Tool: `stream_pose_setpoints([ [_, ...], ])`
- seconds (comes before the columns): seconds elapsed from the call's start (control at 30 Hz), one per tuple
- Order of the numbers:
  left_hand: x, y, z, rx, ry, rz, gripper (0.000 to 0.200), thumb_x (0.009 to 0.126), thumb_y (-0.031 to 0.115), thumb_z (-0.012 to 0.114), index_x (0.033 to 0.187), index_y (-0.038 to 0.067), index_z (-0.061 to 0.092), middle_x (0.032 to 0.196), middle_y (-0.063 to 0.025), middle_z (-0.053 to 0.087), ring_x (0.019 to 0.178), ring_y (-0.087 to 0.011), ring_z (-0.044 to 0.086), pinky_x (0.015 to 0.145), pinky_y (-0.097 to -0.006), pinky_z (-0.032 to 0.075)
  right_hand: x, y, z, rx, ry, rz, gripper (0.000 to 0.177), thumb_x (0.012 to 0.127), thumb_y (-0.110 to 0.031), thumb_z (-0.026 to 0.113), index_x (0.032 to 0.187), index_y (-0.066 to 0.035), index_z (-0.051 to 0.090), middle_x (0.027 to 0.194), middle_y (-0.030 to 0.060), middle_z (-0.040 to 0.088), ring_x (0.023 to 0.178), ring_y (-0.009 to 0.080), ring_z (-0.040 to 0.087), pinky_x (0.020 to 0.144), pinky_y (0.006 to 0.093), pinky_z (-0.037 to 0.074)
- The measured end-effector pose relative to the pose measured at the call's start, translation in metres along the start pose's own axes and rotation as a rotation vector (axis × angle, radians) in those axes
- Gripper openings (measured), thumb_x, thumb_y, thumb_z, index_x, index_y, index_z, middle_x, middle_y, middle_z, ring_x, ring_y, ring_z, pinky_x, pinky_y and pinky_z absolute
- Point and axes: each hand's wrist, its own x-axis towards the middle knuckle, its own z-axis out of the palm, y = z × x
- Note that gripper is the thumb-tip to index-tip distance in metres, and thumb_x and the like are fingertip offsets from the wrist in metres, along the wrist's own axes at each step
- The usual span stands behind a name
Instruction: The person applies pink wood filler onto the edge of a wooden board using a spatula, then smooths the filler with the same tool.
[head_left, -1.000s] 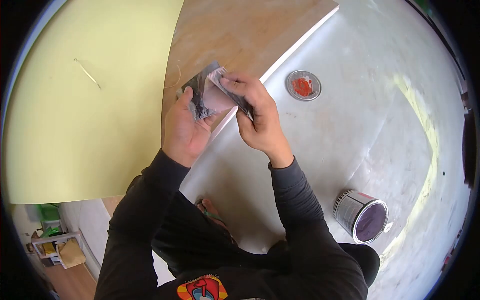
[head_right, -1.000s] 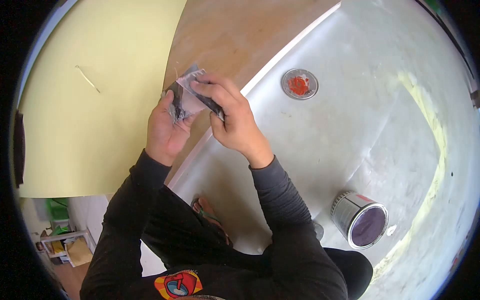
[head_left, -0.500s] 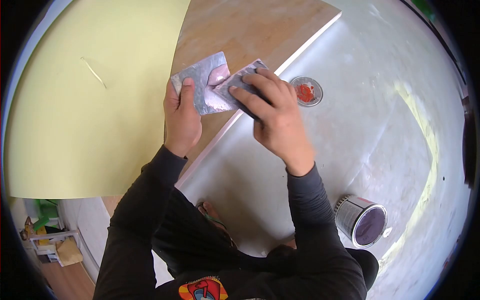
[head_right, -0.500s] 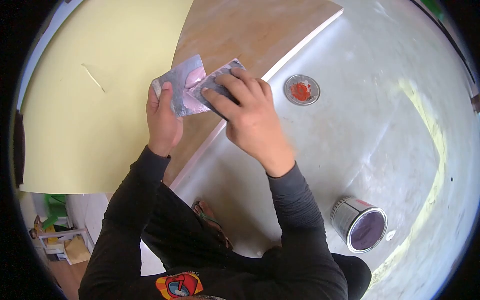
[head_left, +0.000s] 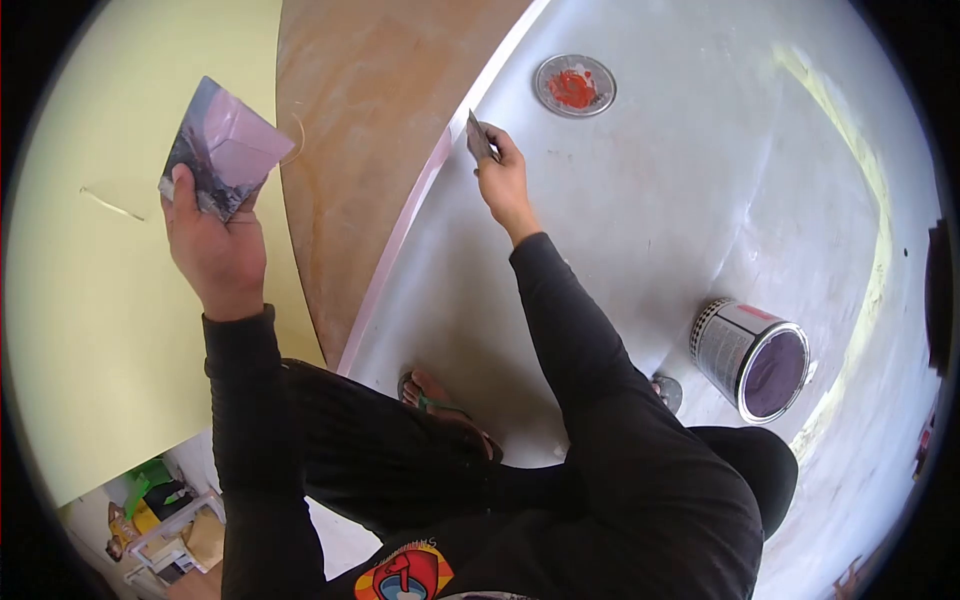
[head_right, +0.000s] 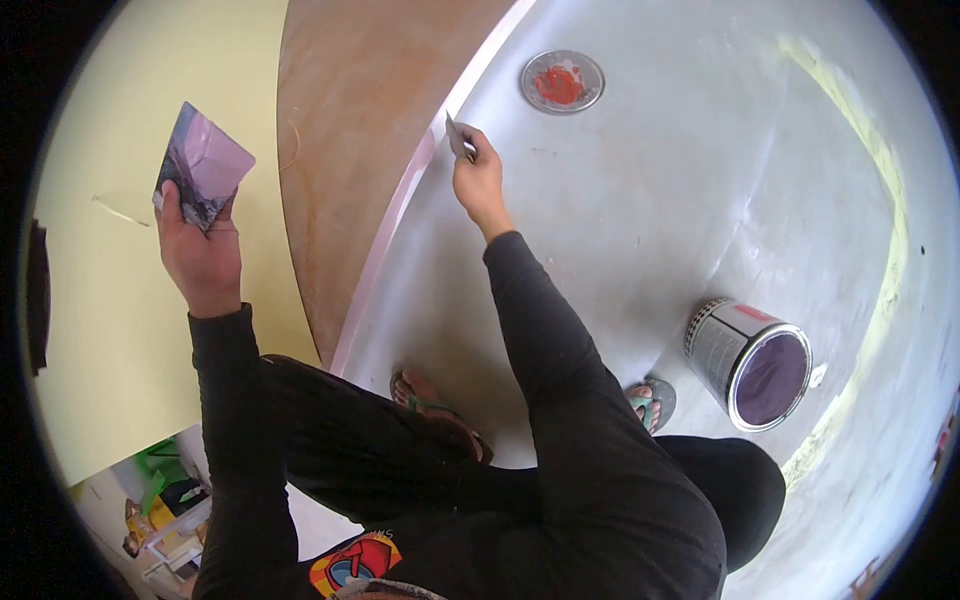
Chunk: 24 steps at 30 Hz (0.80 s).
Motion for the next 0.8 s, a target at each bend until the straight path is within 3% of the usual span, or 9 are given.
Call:
stream_pose_setpoints([
  [0.03,0.001,0.0,0.0,0.001,0.005,-0.001,0.031,0.104,0.021,0.044,0.126,0.0,0.049,0.128,-0.0122,0.057,0.114,-0.0267,0.058,0.096,-0.0464,0.05,0.016,0.027,0.002,-0.052,0.026,-0.138,0.049,0.08,0.01,0.042,0.123,-0.006,0.06,0.103,0.0072,0.063,0.076,0.0098,0.054,0.065,0.0253,0.047],
  [0.07,0.001,0.001,0.0,-0.001,0.011,0.0,0.031,0.104,0.021,0.044,0.126,0.0,0.049,0.128,-0.0126,0.057,0.114,-0.0268,0.058,0.098,-0.0464,0.05,0.022,0.037,0.003,-0.052,0.032,-0.134,0.049,0.08,0.01,0.042,0.123,-0.006,0.06,0.103,0.0072,0.063,0.076,0.0098,0.054,0.065,0.0253,0.047],
  [0.23,0.003,0.0,-0.006,-0.018,0.023,-0.01,0.033,0.104,0.021,0.043,0.128,0.0,0.048,0.128,-0.0128,0.057,0.116,-0.0268,0.058,0.101,-0.0456,0.048,0.029,0.045,0.022,-0.251,0.186,-0.292,0.048,0.078,0.01,0.043,0.12,-0.004,0.061,0.102,0.0108,0.067,0.092,0.021,0.064,0.083,0.0318,0.05],
  [0.33,0.003,0.0,-0.011,-0.019,0.011,-0.017,0.033,0.104,0.021,0.043,0.129,-0.001,0.048,0.128,-0.0128,0.057,0.116,-0.0266,0.058,0.101,-0.0449,0.047,0.025,0.041,0.037,-0.215,0.195,-0.2,0.046,0.076,0.009,0.045,0.118,-0.003,0.062,0.107,0.0139,0.067,0.103,0.0256,0.063,0.094,0.0337,0.047],
  [0.6,0.005,-0.003,-0.017,-0.057,-0.045,-0.061,0.034,0.104,0.022,0.044,0.129,-0.001,0.05,0.129,-0.0114,0.058,0.116,-0.0244,0.058,0.101,-0.0431,0.047,-0.026,0.053,0.073,-0.266,0.322,-0.347,0.044,0.068,0.01,0.046,0.109,0.003,0.062,0.104,0.0193,0.063,0.104,0.0344,0.061,0.094,0.0361,0.046],
  [0.67,0.005,-0.005,-0.014,-0.096,-0.106,-0.082,0.033,0.104,0.021,0.044,0.129,0.0,0.051,0.129,-0.0108,0.059,0.117,-0.024,0.058,0.101,-0.0429,0.047,-0.048,0.054,0.071,-0.26,0.191,-0.314,0.043,0.068,0.01,0.046,0.106,0.002,0.063,0.105,0.0191,0.062,0.103,0.0342,0.061,0.093,0.036,0.046],
  [0.7,0.005,-0.007,-0.015,-0.097,-0.105,-0.084,0.033,0.104,0.021,0.044,0.129,0.0,0.051,0.129,-0.0108,0.059,0.117,-0.024,0.058,0.101,-0.0429,0.047,-0.052,0.059,0.064,-0.268,0.116,-0.353,0.048,0.068,0.011,0.046,0.111,0.001,0.063,0.1,0.0141,0.064,0.1,0.0278,0.063,0.09,0.0335,0.048],
  [0.73,0.006,-0.01,-0.016,-0.137,-0.142,-0.123,0.033,0.104,0.021,0.044,0.128,0.0,0.051,0.128,-0.0106,0.059,0.116,-0.0238,0.058,0.101,-0.0425,0.048,-0.051,0.055,0.051,-0.269,0.117,-0.355,0.048,0.068,0.011,0.046,0.111,0.001,0.063,0.1,0.0141,0.064,0.1,0.0278,0.063,0.09,0.0335,0.048],
  [0.8,0.007,-0.014,-0.012,-0.183,-0.177,-0.155,0.032,0.104,0.021,0.045,0.127,0.0,0.052,0.127,-0.0105,0.06,0.116,-0.0237,0.059,0.101,-0.0421,0.048,-0.043,0.041,0.019,-0.191,-0.38,-0.016,0.053,0.07,0.012,0.045,0.117,-0.002,0.064,0.117,0.0134,0.067,0.097,0.0249,0.064,0.085,0.0365,0.05],
])
